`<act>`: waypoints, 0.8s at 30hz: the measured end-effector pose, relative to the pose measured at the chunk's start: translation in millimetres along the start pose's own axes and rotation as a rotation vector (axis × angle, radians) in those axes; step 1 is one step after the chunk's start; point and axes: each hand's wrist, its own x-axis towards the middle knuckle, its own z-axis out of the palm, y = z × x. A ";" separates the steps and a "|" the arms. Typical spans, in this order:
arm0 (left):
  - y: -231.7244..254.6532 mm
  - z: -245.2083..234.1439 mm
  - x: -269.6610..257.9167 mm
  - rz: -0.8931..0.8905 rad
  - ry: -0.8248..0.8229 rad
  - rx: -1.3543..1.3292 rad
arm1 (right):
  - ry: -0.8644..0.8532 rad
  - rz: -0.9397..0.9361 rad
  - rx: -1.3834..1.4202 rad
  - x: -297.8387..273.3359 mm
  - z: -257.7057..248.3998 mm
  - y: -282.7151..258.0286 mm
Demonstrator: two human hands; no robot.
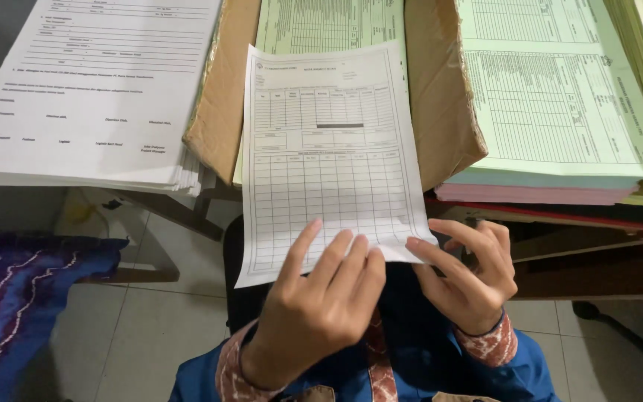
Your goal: Sorting and organizing printed documents into stacks and boxes
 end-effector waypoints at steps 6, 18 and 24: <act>-12.9 13.4 -4.9 -0.084 0.039 0.087 | -0.068 0.017 -0.052 18.1 7.9 -4.2; -24.1 36.1 -23.2 -0.166 0.119 0.111 | 0.178 -0.044 0.012 7.6 20.1 -1.8; -38.2 71.1 -23.4 -0.244 0.030 0.192 | 0.053 0.024 -0.065 33.0 27.2 -2.4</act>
